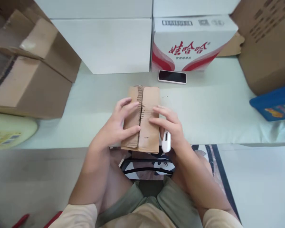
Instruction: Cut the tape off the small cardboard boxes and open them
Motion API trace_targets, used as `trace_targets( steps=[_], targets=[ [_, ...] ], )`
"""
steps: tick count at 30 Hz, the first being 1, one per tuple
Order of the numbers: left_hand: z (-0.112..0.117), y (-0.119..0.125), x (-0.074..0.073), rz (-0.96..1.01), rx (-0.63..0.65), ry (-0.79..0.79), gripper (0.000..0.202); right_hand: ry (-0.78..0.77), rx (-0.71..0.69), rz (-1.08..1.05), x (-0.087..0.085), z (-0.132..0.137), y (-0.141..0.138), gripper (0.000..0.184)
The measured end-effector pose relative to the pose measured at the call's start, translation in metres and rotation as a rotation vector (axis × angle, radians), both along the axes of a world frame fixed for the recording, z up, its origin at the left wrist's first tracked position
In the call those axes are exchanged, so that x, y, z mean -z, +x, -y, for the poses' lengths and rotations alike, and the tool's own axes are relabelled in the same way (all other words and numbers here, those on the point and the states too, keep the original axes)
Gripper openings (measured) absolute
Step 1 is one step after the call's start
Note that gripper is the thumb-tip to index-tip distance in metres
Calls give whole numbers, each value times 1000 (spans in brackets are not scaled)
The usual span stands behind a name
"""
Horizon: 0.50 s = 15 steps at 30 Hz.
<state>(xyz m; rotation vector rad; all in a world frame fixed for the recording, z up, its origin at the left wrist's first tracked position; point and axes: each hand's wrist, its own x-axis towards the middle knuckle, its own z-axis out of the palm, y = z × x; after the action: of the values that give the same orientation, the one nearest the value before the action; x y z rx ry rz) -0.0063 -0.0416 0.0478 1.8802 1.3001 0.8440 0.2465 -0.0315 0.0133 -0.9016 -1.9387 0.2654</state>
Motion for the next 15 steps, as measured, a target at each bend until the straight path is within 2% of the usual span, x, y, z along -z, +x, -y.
trace_targets(
  steps=[3, 5, 8, 11, 13, 15],
  targets=[
    [0, -6, 4, -97, 77, -75, 79, -56, 264, -161, 18, -4, 12, 28],
    [-2, -15, 6, -96, 75, -101, 84, -203, 285, -126, 29, -9, 19, 33],
    [-6, -31, 7, -12, 13, -140, 86, -414, 201, -118, 40, -13, 20, 46],
    [-7, -46, 7, 277, -216, -239, 78, -517, 131, -100, 42, -9, 11, 57],
    [-5, -55, 8, 495, -450, -354, 89, -619, 96, 4, 38, -6, 4, 61],
    [-2, -62, 12, 576, -626, -459, 89, -729, 56, 131, 33, -4, -2, 63]
  ],
)
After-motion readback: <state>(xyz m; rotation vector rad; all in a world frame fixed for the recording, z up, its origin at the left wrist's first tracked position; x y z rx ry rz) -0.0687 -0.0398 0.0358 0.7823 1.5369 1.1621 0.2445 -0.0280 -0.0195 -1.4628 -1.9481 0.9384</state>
